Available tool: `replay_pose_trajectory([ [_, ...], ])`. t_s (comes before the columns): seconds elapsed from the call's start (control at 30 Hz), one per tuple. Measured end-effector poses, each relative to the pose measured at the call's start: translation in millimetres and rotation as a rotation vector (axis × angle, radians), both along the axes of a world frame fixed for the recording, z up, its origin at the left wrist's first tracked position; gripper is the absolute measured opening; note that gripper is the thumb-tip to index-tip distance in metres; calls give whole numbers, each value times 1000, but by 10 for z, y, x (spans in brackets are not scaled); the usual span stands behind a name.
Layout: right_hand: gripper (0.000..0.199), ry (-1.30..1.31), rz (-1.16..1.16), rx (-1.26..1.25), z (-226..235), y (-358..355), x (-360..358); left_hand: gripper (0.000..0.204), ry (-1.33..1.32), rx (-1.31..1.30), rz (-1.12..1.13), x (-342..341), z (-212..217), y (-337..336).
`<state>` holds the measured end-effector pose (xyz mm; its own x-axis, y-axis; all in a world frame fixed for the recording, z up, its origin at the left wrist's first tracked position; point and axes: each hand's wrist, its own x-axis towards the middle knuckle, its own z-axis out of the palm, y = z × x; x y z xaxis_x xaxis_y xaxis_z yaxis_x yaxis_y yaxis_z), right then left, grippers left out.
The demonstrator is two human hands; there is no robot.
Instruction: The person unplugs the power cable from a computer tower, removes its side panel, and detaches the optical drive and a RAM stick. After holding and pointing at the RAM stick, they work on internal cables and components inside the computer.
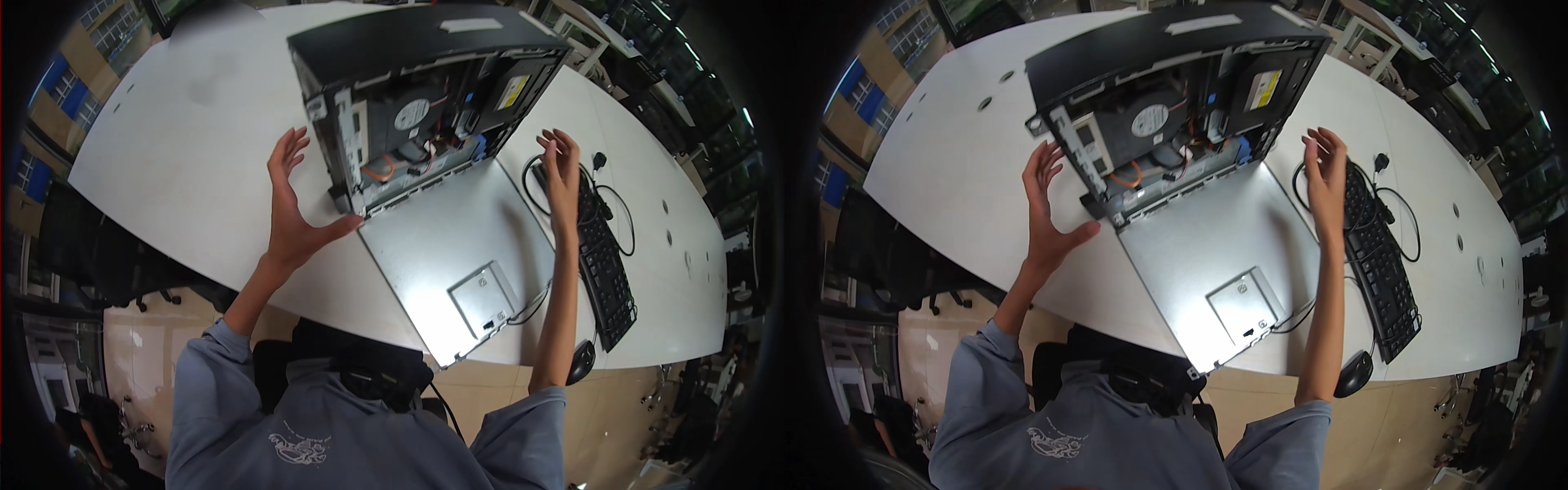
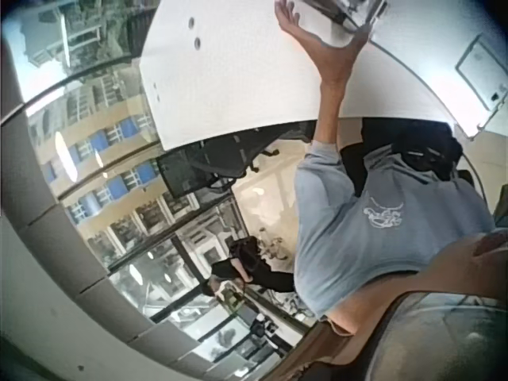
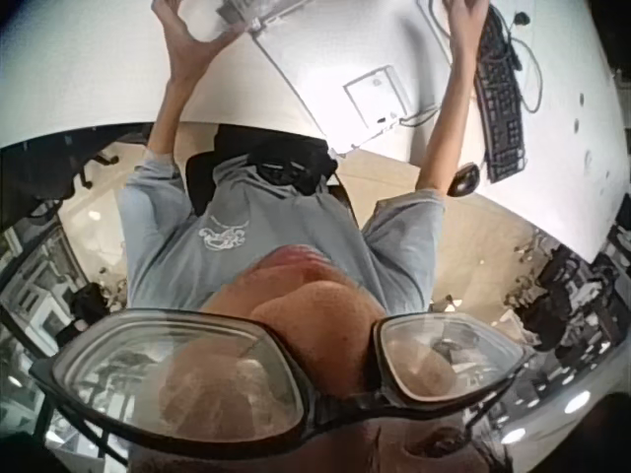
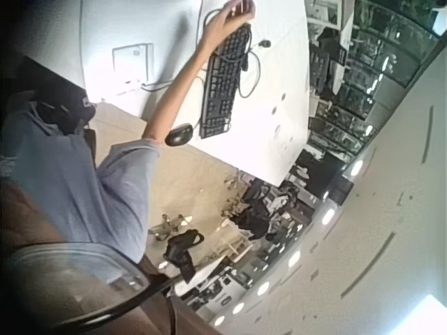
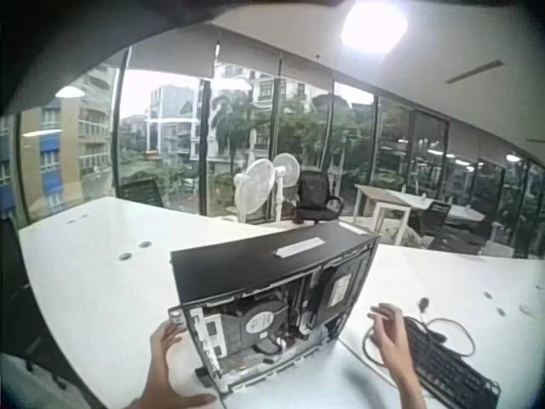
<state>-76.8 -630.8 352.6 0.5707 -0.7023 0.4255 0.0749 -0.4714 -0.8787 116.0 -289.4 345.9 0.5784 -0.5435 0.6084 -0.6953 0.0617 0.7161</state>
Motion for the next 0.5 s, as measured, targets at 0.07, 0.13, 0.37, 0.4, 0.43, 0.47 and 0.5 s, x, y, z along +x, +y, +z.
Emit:
replay_pose_trajectory([
  [0.07, 53, -26, -19, 9, -5, -124, 233, 125, 6, -26, -35, 40, -64, -168],
  [0.13, 67, -39, 47, 61, 67, -177, 436, 124, 32, -47, -34, 16, 28, -244],
  [0.37, 79, -32, 81, 210, 88, -274, 673, 103, 273, -2, -33, 69, 536, -442],
  [0.4, 70, -34, 68, 213, 82, -274, 658, 100, 212, 51, -46, 100, 564, -427],
  [0.43, 63, -36, 55, 216, 76, -272, 642, 97, 151, 105, -59, 136, 575, -412],
  [0.47, 51, -82, 53, 232, 82, -250, 644, 93, 44, 176, -42, 197, 586, -385],
  [0.5, 51, -81, 42, 236, 94, -237, 658, 93, 45, 181, -52, 229, 617, -377],
])
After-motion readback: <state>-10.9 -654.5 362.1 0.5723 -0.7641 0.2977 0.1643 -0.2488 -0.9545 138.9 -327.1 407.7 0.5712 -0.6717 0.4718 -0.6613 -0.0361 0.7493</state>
